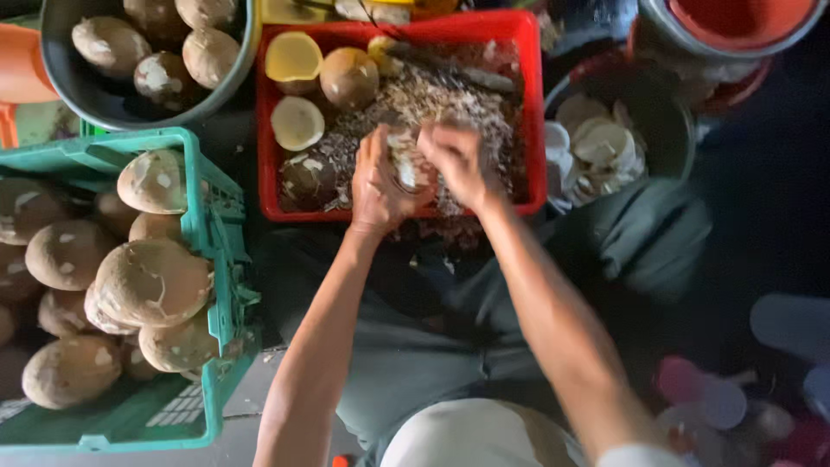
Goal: The person sits on the floor and uses a knife to peel the outer skin of round brown fruits. They rotate each fruit while scraping away the skin into a red tray, then place the peeled fruit into a metal bowl.
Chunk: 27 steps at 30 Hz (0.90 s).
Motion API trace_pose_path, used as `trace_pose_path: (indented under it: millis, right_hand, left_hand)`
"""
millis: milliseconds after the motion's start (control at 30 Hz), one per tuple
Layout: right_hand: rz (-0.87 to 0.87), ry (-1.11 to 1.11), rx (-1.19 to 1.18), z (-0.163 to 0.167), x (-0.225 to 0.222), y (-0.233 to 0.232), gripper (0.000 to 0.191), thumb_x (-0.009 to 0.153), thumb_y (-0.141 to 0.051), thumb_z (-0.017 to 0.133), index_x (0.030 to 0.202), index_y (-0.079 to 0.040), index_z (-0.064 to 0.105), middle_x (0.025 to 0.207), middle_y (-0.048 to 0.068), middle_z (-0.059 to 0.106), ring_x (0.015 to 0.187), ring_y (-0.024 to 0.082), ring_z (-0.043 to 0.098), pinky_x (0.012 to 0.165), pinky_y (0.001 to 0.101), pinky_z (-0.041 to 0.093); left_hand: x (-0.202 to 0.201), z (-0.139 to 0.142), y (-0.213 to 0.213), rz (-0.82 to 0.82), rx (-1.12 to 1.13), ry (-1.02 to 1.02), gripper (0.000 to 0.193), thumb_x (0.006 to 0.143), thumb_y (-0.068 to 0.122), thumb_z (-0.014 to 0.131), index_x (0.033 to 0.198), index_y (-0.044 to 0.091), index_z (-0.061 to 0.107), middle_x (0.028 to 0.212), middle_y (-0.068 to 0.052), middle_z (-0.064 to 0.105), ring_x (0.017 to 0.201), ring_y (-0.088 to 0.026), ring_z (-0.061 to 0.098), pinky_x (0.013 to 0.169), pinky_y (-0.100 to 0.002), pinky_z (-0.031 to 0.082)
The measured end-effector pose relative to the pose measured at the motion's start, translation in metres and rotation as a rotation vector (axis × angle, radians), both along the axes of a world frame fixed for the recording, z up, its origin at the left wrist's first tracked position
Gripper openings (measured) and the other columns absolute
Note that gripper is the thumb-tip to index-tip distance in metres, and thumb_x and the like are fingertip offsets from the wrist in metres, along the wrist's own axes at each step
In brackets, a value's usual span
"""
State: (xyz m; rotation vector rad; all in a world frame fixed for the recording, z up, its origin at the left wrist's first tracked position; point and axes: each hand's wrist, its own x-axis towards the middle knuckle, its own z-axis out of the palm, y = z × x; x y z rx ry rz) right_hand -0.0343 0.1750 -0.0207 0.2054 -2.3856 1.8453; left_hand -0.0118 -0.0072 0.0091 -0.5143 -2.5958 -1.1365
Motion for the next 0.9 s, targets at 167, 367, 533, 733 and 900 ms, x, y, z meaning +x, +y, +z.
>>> trace_pose_path:
  millis: [167,367,533,733,900]
  right_hand:
    - [-0.067,-0.019,0.201,0.009,0.009,0.0,0.026,0.098,-0.022,0.067,0.112,-0.005,0.079,0.113,0.011,0.079,0.102,0.019,0.075,0.082,0.0344,0.058]
    - [-0.099,0.023,0.035,0.007,0.017,-0.006,0.024,0.101,-0.02,0.071,0.108,0.002,0.075,0.098,0.009,0.078,0.088,0.016,0.073,0.078,0.0335,0.057]
    - [0.042,0.257,0.037,0.001,0.009,-0.003,0.017,0.098,-0.014,0.07,0.103,0.001,0.077,0.113,0.015,0.074,0.111,0.021,0.069,0.091,0.0375,0.058]
    - [-0.041,0.225,0.046,0.011,0.013,-0.005,0.019,0.096,-0.017,0.073,0.104,0.0,0.079,0.106,0.013,0.077,0.109,0.025,0.07,0.098,0.0405,0.052]
    - [-0.109,-0.033,0.024,0.018,0.02,-0.008,0.03,0.1,-0.032,0.072,0.102,-0.003,0.078,0.103,0.009,0.078,0.101,0.021,0.072,0.09,0.0378,0.056]
  left_hand:
    - [0.003,0.0,0.005,0.058,-0.007,-0.055,0.107,0.063,0.033,0.09,0.149,-0.004,0.038,0.136,-0.029,0.052,0.124,-0.048,0.053,0.101,-0.051,0.05]
    - [0.002,0.005,0.007,0.114,0.006,-0.172,0.097,0.073,0.037,0.09,0.146,-0.003,0.04,0.135,-0.028,0.053,0.122,-0.048,0.055,0.097,-0.051,0.051]
    - [0.003,0.005,0.007,0.08,-0.014,-0.105,0.088,0.074,0.039,0.091,0.141,0.005,0.047,0.128,-0.022,0.058,0.119,-0.044,0.059,0.101,-0.051,0.051]
    - [0.001,0.0,0.011,0.122,0.025,-0.036,0.104,0.062,0.035,0.089,0.146,-0.003,0.04,0.13,-0.028,0.054,0.115,-0.047,0.058,0.091,-0.051,0.053]
    - [-0.002,0.0,0.011,0.143,-0.017,-0.114,0.092,0.074,0.037,0.086,0.147,0.0,0.044,0.133,-0.024,0.058,0.12,-0.044,0.06,0.098,-0.05,0.055]
